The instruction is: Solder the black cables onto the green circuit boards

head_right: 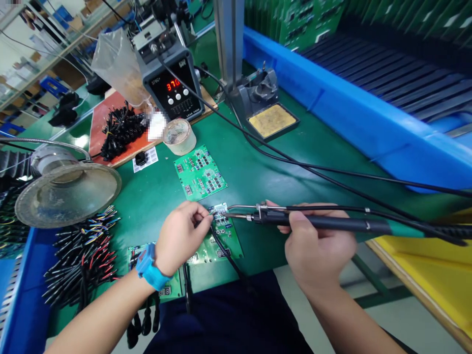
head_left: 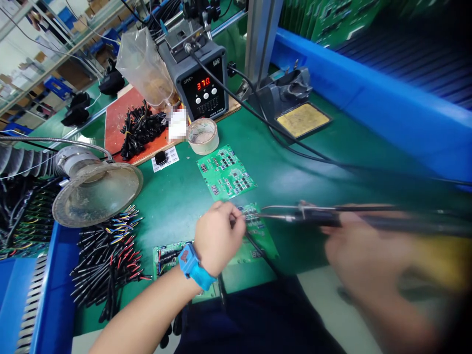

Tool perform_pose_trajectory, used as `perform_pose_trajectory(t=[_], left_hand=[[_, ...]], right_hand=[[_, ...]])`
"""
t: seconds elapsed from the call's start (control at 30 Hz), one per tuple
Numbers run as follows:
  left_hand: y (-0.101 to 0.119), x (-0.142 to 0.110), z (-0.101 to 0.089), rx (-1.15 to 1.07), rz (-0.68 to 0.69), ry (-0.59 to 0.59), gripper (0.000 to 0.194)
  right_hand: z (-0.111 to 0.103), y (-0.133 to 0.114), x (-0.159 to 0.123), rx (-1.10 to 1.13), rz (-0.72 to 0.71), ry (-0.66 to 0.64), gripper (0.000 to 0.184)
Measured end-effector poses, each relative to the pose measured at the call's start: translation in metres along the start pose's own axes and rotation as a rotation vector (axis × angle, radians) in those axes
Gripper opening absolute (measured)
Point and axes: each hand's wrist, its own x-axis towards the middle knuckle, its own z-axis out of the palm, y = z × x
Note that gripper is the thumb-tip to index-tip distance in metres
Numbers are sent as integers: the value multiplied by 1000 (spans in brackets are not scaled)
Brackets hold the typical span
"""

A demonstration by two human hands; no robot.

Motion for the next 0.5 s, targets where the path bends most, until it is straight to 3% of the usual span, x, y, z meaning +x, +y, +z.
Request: perform_pose_trajectory(t=[0.27,0.5], left_hand=[[6,-8,8,173,67,20,14],[9,-8,9,287,68,17,17]], right_hand=[[-4,8,-1,-10,7,24,16],[-3,9,-2,-73,-51,-41,17]])
